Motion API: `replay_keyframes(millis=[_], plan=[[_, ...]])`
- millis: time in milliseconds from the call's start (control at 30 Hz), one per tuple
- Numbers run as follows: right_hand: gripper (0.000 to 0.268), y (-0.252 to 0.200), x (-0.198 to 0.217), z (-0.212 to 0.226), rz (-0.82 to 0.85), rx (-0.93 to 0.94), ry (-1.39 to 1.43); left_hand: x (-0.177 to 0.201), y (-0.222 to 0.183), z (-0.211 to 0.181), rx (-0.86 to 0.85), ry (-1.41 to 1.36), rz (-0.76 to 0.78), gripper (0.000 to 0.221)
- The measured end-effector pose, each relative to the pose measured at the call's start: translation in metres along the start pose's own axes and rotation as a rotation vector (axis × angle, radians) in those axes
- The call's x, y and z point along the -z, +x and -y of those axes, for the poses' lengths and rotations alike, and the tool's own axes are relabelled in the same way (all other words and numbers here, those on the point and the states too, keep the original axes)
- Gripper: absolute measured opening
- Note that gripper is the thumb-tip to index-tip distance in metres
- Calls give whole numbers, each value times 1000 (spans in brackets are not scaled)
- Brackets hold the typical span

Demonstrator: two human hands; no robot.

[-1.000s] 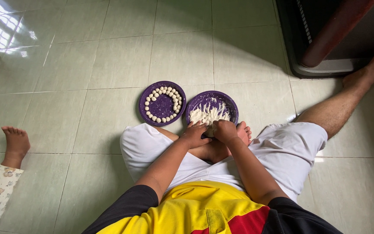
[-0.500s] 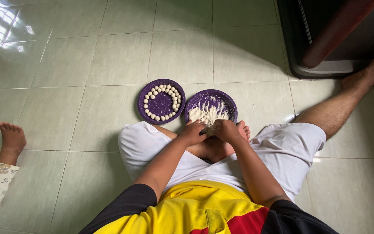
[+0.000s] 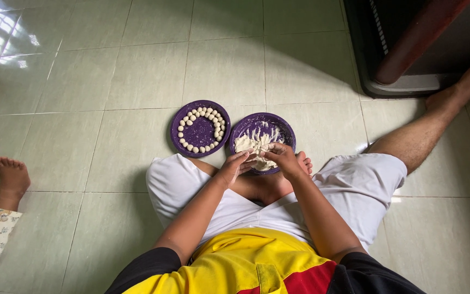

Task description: Shaping small pieces of dough into balls by rolling them between the palms and placing them in a tray.

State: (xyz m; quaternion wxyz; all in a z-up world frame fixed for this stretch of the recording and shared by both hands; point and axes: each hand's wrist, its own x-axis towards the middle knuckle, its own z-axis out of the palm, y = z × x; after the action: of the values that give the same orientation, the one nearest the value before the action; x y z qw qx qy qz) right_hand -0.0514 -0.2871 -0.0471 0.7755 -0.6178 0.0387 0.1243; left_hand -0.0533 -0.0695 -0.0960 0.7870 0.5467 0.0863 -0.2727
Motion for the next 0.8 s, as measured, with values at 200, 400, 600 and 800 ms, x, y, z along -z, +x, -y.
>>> replay_keyframes(millis=[200, 400, 600, 800], plan=[[24, 4, -2, -14, 26, -14, -14, 12, 22, 13, 87, -51, 13, 55], [13, -4, -9, -10, -8, -13, -99, 8, 25, 10, 140, -79, 12, 48], [15, 5, -3, -27, -25, 23, -232, 6, 22, 10, 121, -12, 16, 40], [18, 7, -5, -39, -87, 145, -430, 12, 30, 19, 127, 16, 18, 41]])
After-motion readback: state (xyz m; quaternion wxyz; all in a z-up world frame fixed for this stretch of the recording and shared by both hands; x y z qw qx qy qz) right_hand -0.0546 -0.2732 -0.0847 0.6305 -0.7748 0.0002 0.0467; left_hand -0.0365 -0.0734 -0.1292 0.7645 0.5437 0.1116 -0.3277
